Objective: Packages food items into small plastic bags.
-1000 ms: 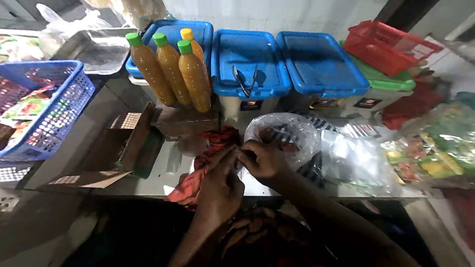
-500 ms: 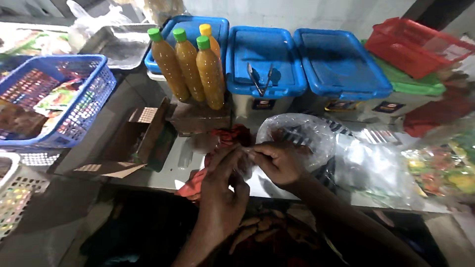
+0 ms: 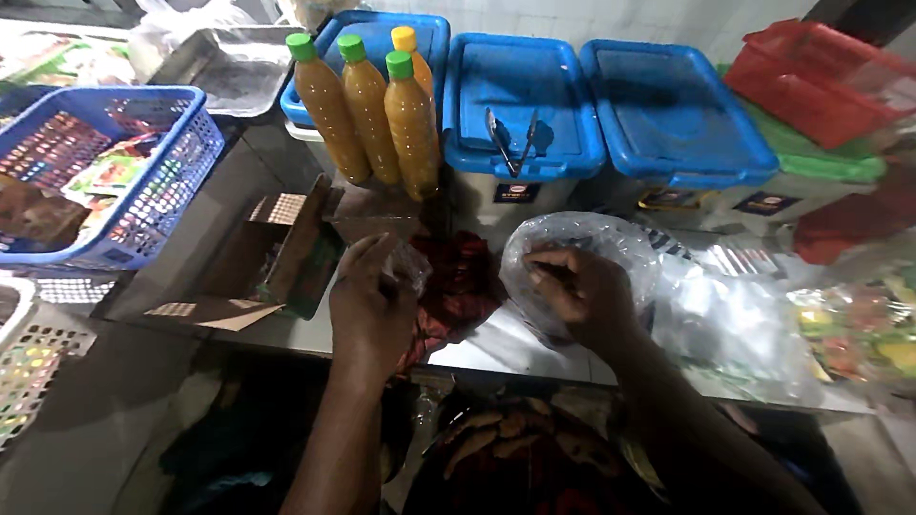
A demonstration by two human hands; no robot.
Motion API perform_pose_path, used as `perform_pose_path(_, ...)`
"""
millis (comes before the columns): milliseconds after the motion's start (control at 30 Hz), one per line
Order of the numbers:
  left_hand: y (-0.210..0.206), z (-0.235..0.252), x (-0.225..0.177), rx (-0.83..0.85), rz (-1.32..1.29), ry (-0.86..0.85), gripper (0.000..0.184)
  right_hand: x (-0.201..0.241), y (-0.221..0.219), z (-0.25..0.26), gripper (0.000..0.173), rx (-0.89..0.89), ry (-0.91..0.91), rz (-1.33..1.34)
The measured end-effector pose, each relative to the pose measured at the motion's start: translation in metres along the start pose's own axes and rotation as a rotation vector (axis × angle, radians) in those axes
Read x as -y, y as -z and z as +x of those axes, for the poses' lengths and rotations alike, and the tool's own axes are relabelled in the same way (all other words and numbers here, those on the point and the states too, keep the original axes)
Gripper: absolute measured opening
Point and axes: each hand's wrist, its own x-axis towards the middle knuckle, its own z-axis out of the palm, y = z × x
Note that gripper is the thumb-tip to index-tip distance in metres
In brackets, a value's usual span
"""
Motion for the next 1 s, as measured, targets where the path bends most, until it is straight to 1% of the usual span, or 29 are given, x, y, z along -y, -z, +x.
perform_pose_path(67,-0.019,0.006,0.002,0.01,0.133,-0.018,0.048,-0.002,0.002,0.0,0.025,0.002,-0.028,-0.026)
perform_pose_path(133,-0.054,0.009,0.014,0.061,0.201,-0.057,0.049,-0.003,0.0,-0.001,0.025,0.0,-0.03,-0.035)
perform_pose_path(167,-0.073,0.009,0.022,0.133,0.237,-0.059,0.047,-0.003,-0.001,-0.002,0.025,0.004,-0.032,-0.045)
perform_pose_path(200,-0.09,0.009,0.031,0.252,0.258,-0.05,0.047,-0.001,-0.003,-0.004,0.025,0.013,-0.042,-0.057)
perform_pose_path(233,-0.103,0.008,0.04,0.386,0.231,-0.045,0.051,0.0,-0.004,-0.005,0.026,0.025,-0.058,-0.068)
perform_pose_path(267,-0.112,0.006,0.048,0.485,0.174,-0.052,0.053,0.0,-0.005,-0.006,0.026,0.035,-0.073,-0.077)
perform_pose_path(300,-0.116,0.003,0.055,0.522,0.116,-0.064,0.047,-0.001,-0.005,-0.006,0.027,0.045,-0.081,-0.084)
perform_pose_path(333,-0.116,0.0,0.06,0.499,0.067,-0.091,0.039,-0.003,-0.004,-0.007,0.028,0.053,-0.08,-0.088)
perform_pose_path(400,-0.106,-0.006,0.075,0.326,0.012,-0.162,0.026,-0.01,-0.003,-0.008,0.033,0.073,-0.091,-0.095)
perform_pose_path(433,-0.1,-0.008,0.086,0.216,0.009,-0.192,0.025,-0.013,-0.003,-0.01,0.035,0.086,-0.104,-0.091)
perform_pose_path(467,-0.095,-0.01,0.097,0.125,0.005,-0.184,0.027,-0.015,-0.004,-0.011,0.036,0.098,-0.119,-0.084)
perform_pose_path(533,-0.094,-0.014,0.121,0.001,-0.029,-0.076,0.03,-0.016,-0.008,-0.013,0.033,0.11,-0.135,-0.065)
perform_pose_path(600,-0.1,-0.018,0.14,-0.012,-0.072,0.025,0.032,-0.017,-0.013,-0.015,0.032,0.119,-0.148,-0.072)
perform_pose_path(667,-0.104,-0.015,0.141,0.009,-0.097,0.029,0.031,-0.018,-0.017,-0.015,0.031,0.122,-0.163,-0.086)
perform_pose_path(733,-0.104,-0.012,0.132,-0.002,-0.056,0.011,0.03,-0.017,-0.019,-0.016,0.03,0.115,-0.155,-0.078)
perform_pose_path(800,-0.092,-0.005,0.126,-0.136,0.052,0.024,0.026,-0.014,-0.019,-0.014,0.033,0.078,-0.124,-0.085)
perform_pose_path(833,-0.082,0.0,0.127,-0.199,0.128,0.074,0.024,-0.013,-0.018,-0.013,0.033,0.047,-0.111,-0.089)
perform_pose_path(867,-0.071,0.005,0.133,-0.218,0.212,0.162,0.027,-0.011,-0.016,-0.014,0.033,0.014,-0.109,-0.096)
perform_pose_path(900,-0.062,0.01,0.143,-0.183,0.296,0.278,0.033,-0.009,-0.013,-0.015,0.03,-0.021,-0.108,-0.117)
perform_pose_path(933,-0.056,0.015,0.153,-0.107,0.362,0.401,0.039,-0.008,-0.01,-0.016,0.028,-0.054,-0.102,-0.144)
perform_pose_path(967,-0.053,0.019,0.163,-0.015,0.402,0.52,0.043,-0.006,-0.007,-0.017,0.028,-0.073,-0.088,-0.166)
perform_pose_path(1000,-0.052,0.021,0.173,0.059,0.404,0.629,0.044,-0.005,-0.004,-0.017,0.032,-0.079,-0.072,-0.179)
